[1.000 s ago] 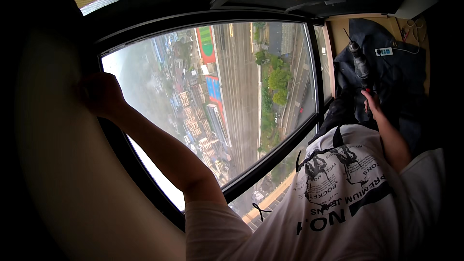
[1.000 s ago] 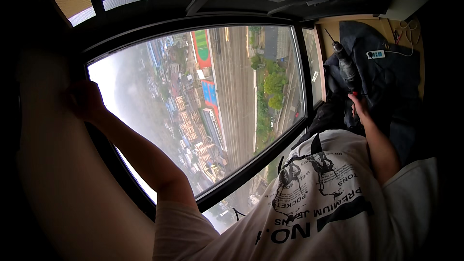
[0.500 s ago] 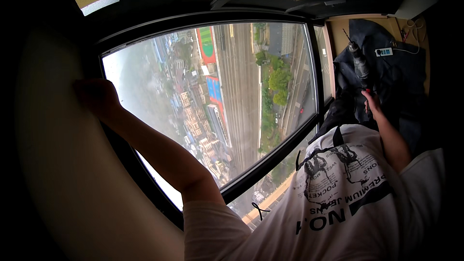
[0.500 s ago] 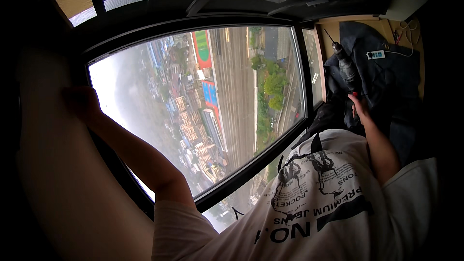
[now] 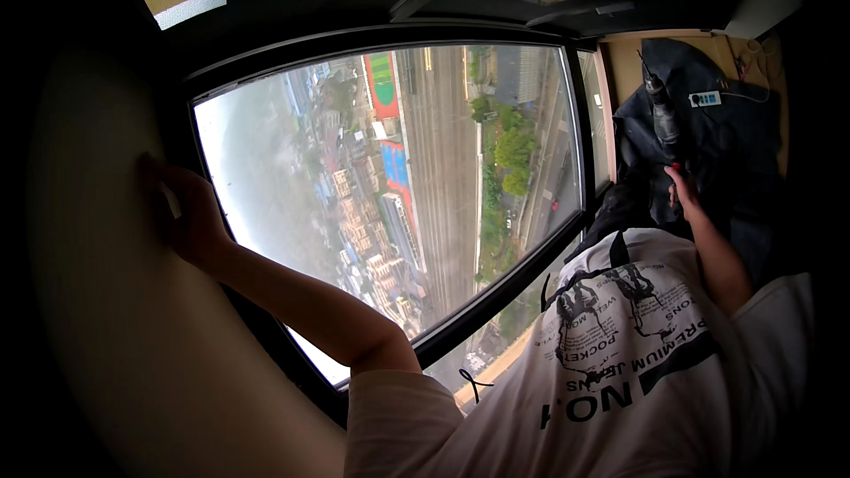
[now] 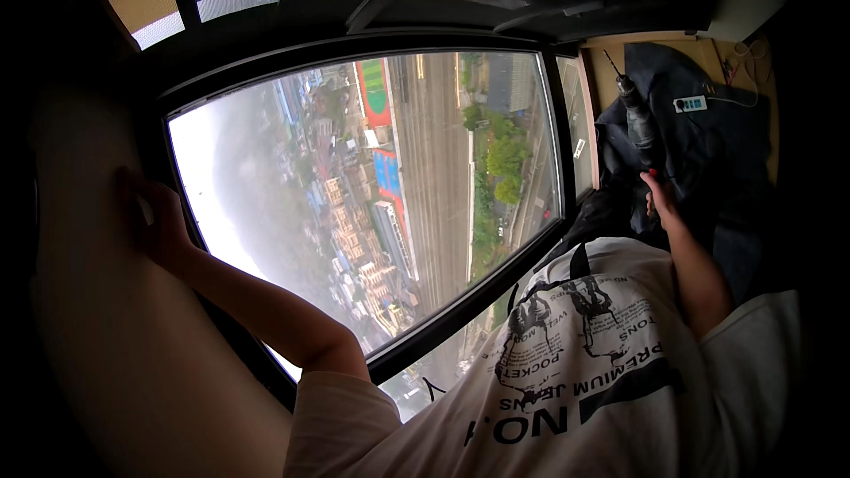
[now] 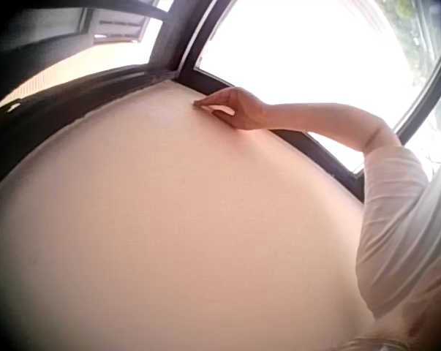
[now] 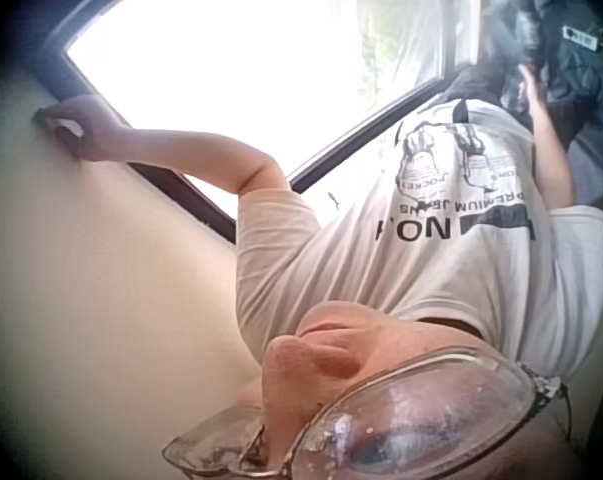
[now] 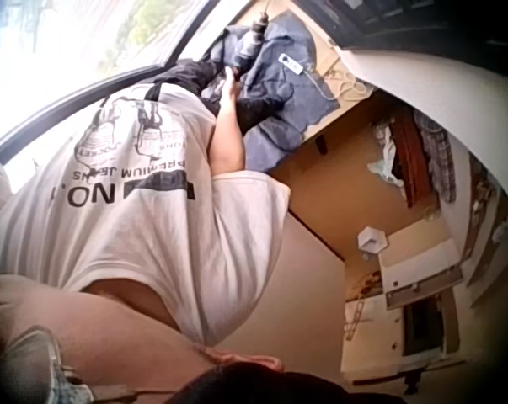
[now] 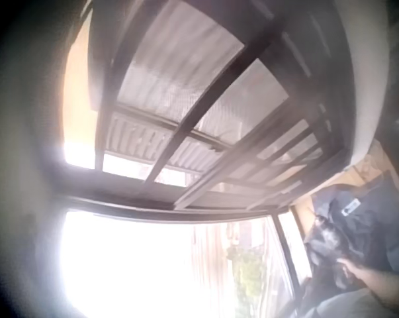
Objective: The person uses a corded power drill to create holes in the wall adjacent to a window frame. The person repeatedly positions the drill, activates it to drill into the wall, and retracts it to check the progress or move to a new spot.
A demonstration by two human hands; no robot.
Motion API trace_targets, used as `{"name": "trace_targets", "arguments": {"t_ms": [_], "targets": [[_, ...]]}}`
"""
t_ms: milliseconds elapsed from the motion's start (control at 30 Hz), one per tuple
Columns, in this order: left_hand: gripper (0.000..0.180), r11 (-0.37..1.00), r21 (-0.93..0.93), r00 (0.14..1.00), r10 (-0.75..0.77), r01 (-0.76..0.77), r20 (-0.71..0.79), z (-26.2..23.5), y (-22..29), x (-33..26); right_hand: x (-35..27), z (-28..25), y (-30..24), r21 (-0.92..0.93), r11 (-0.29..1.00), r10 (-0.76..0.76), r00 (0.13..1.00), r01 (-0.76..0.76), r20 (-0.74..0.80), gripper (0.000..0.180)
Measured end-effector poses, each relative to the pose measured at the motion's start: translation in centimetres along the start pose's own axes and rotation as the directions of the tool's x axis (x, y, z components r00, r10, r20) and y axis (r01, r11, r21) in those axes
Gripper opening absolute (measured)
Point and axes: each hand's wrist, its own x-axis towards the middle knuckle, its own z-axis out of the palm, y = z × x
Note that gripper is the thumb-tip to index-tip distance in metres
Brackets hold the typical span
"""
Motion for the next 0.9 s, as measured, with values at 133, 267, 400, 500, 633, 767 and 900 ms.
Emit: {"name": "trace_targets", "arguments": {"t_ms": [133,267,400,500,633,767,900], "targets": [[0.037,0.997,0.068,0.998,0.038,-0.035,-0.043,0.0,0.7,-0.1,0.1,0.2,-0.3,-0.013,1.0,-0.007,1.0,0.007,0.016,0.048],[0.033,0.997,0.02,0.997,0.071,-0.07,-0.037,0.1,-0.2,0.1,0.6,0.2,0.1,-0.037,0.999,0.008,1.0,-0.008,0.01,0.046],[0.029,0.988,0.071,0.991,0.137,-0.136,-0.007,-0.7,-1.4,0.3,-0.1,0.5,-0.4,-0.046,0.999,0.004,1.0,-0.004,-0.009,0.045],[0.029,0.986,0.136,0.996,0.094,-0.094,0.007,-1.5,-1.4,1.1,-0.3,0.4,-0.4,-0.036,0.999,-0.016,1.0,0.017,0.012,0.045],[0.028,0.972,0.231,0.997,-0.055,0.042,0.049,-2.5,0.0,2.5,-0.6,0.4,-0.5,-0.042,0.999,-0.024,0.999,0.024,0.022,0.044],[0.027,0.946,0.323,0.998,0.045,-0.03,-0.039,-1.4,0.6,3.3,-0.2,0.0,-0.2,-0.032,0.999,-0.01,1.0,0.01,0.005,0.043],[0.03,0.955,0.295,1.0,-0.007,0.004,0.008,-1.6,3.6,5.7,0.4,-0.1,0.4,0.027,1.0,0.005,1.0,-0.004,-0.02,0.044]]}}
